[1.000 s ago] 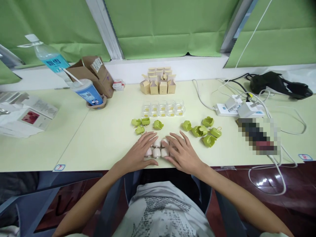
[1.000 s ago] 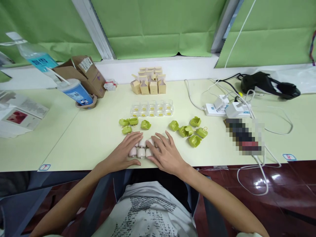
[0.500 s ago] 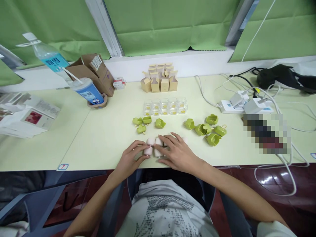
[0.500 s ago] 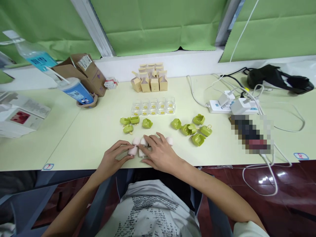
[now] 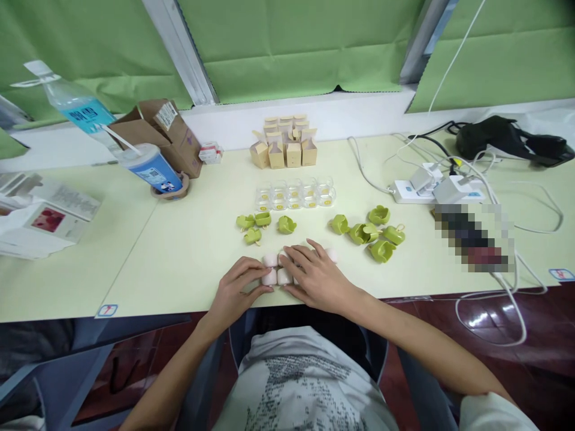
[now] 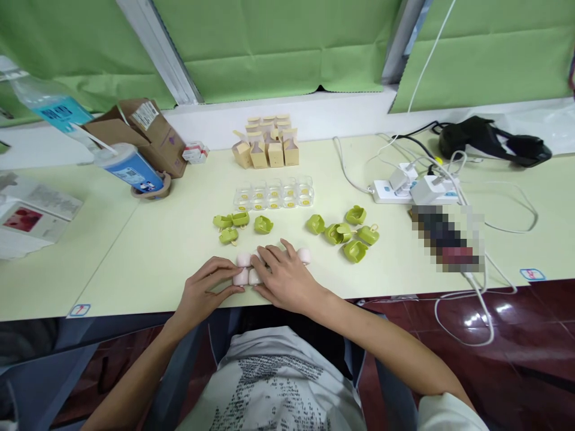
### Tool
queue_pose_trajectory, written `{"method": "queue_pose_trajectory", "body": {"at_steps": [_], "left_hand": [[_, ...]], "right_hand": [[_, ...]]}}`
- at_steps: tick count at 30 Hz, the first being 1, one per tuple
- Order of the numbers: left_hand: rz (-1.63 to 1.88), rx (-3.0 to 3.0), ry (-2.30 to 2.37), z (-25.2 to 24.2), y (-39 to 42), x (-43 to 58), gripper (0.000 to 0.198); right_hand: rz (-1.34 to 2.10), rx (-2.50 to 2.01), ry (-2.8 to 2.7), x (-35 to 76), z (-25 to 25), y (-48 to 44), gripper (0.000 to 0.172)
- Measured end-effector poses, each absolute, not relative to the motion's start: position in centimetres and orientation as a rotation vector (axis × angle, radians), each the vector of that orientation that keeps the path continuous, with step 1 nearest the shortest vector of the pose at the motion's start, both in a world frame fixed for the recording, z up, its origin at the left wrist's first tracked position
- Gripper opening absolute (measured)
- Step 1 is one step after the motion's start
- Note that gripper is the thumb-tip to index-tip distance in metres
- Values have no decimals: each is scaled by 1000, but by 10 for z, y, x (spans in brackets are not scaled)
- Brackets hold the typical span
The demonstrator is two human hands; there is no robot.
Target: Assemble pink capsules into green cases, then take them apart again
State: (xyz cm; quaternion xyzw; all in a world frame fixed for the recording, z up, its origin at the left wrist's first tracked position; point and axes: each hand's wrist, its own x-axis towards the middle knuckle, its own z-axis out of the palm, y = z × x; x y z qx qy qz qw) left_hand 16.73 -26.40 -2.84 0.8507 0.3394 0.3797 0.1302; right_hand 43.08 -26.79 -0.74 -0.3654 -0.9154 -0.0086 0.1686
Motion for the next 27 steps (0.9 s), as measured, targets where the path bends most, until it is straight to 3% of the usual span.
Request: {"method": "queue_pose_trajectory", "body": {"at_steps": [4,9,14,18,27], "left_hand": [[999,2501,1042,-23,-265,164,41],[799,2516,1073,-18,-259,173,82],[678,2569,959,-27,-245,201,106],[652,2606,962,-36,-239,215,105],[629,2660,1042,-28,-246,217,83]], "right_hand": [[-25,-1116,-2489,445,0,-271,67],[120,-1278,-2200,492,0,-277,51],[304,-1287,-2301,511,-23,-289,92],[301,-1220,-2380,498,-39,-293,100],[217,-1156,-2319,490,-42,-294,68]]}}
